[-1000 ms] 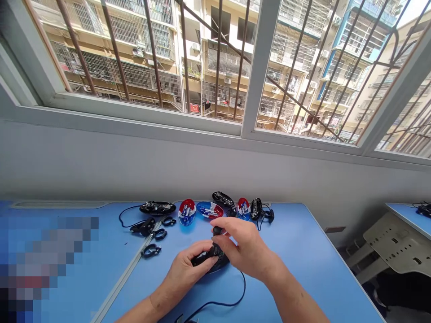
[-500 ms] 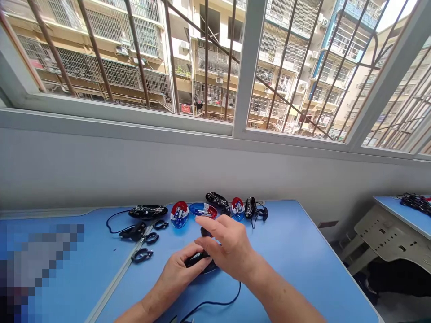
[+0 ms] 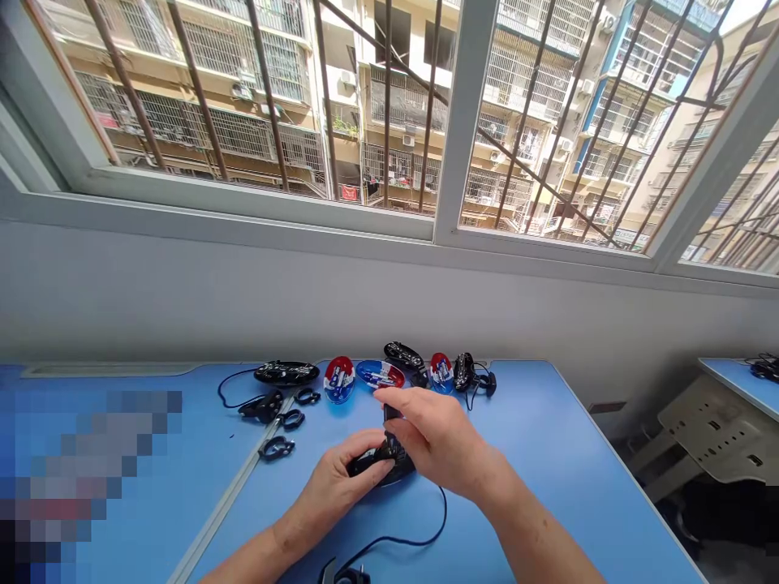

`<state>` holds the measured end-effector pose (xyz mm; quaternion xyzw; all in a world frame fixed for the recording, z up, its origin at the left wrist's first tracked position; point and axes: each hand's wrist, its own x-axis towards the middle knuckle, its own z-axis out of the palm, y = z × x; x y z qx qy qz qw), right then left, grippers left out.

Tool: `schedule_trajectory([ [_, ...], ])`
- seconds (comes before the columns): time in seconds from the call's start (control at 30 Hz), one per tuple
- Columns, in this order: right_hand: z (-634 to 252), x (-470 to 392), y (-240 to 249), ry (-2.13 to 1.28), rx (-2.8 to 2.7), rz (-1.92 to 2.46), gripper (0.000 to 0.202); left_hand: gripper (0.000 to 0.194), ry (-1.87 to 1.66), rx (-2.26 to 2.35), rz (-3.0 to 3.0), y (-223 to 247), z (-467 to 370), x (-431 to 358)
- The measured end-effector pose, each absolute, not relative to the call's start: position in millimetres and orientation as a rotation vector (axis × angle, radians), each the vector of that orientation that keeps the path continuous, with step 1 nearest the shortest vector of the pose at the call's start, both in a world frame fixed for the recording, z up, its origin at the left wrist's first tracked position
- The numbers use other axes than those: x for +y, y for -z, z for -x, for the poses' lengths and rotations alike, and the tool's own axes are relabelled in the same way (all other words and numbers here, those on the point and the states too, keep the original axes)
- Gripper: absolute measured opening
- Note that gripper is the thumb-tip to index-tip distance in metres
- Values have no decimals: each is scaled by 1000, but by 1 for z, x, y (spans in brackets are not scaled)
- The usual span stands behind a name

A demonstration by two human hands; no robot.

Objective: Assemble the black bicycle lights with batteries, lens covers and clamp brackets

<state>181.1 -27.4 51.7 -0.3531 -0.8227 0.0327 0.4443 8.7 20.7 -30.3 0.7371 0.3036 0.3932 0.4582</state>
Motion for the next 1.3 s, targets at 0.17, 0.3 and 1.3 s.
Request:
schedule_trajectory([
  [0.17,-178,-31,-54,-77,-2050,886,33,16,-966,753,-1838,27,-10,19],
  [0.3,-176,-31,-52,-35,-2026,893,25,16,-972,748,-1823,28,-10,18],
  [1.3,-180,-36,-60,-357,-2039,894,30,16,-963,763,-1849,26,-11,18],
])
